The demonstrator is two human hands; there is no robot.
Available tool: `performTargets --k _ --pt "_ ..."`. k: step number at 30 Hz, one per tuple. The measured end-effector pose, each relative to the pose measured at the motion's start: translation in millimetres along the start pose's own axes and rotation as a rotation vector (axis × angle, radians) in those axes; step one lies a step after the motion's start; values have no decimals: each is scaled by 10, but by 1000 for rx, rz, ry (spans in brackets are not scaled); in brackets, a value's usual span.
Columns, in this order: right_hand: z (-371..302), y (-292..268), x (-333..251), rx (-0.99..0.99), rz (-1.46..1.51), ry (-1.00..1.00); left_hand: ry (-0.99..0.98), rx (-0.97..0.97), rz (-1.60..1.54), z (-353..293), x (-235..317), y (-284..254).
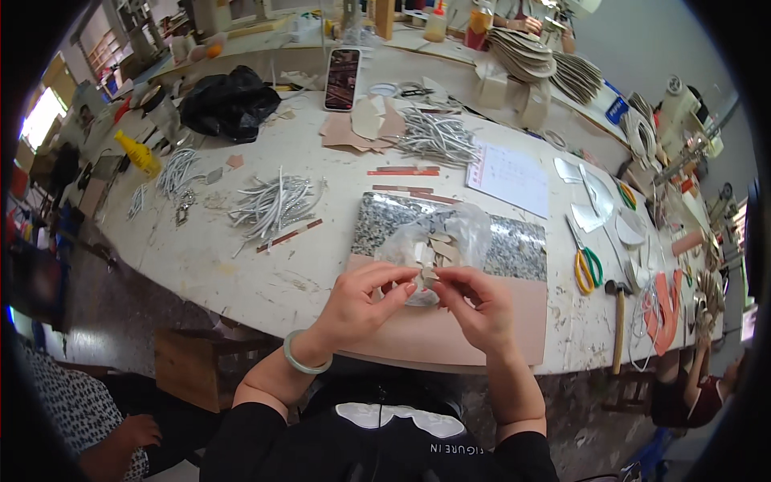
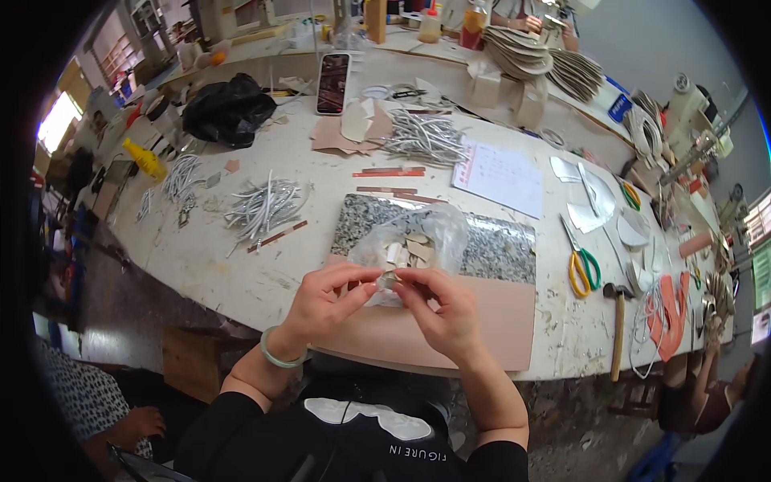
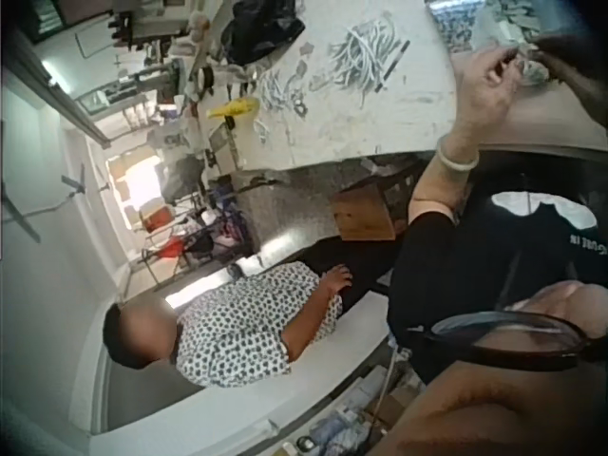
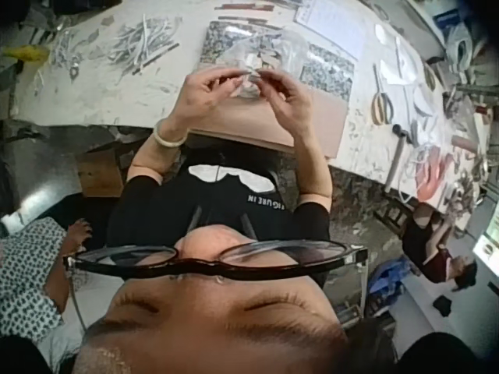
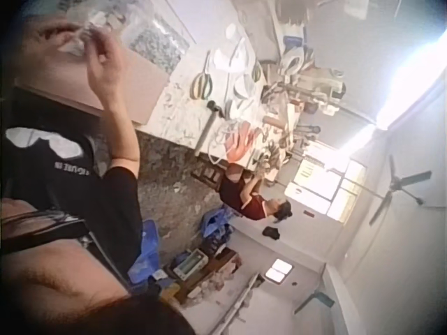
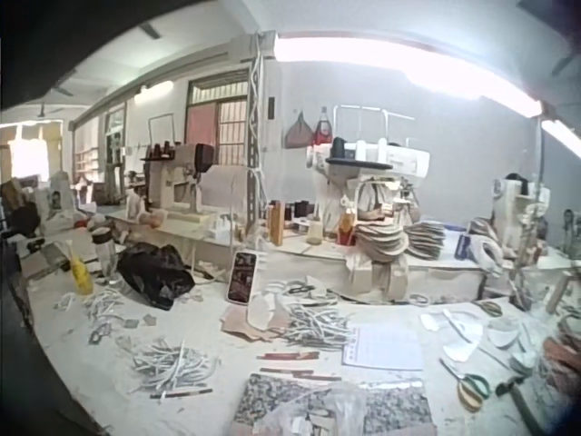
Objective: The person assembles small decorative items by hand at a cluttered workbench. They pick up white foam pieces and silver beaded strips, attach the foam to the ends of the strips, and place the finished units on a pink mat. The person repeats this process for several items throughout the clip.
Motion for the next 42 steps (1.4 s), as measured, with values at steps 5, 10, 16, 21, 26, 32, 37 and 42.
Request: performTargets --k 5,10,16,21,26,32,37,42 --pt "-26 126 -312 -46 -178 -184 -221 -82 -423 -120 -227 138" --pt "-36 277 -548 -7 -512 -395 -165 9 -371 -178 -221 38" --pt "-88 588 -647 -206 -701 -496 -29 -18 37 -272 102 -129" --pt "-98 793 -631 -218 -516 -502 22 66 121 -483 137 -273" --pt "-52 834 -330 -240 -204 -212 -55 121 -97 -678 -67 -385" --pt "-111 792 186 -178 523 71 -384 228 -987 -902 -752 -504" --pt "-172 1097 80 -398 3 -84 -252 462 -1036 -982 -1038 -1147" --pt "-53 1934 -116 -624 -390 -298 -179 717 -972 -1338 -1460 -1821"
Point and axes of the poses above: each hand's wrist, its own z-axis towards the middle knuckle, its own y-axis out of the palm, x = y × z, the point moved 10 cm from there along z, towards the middle knuckle, and after that the axes turned 6 degrees about -x, right-handed, at the moved point
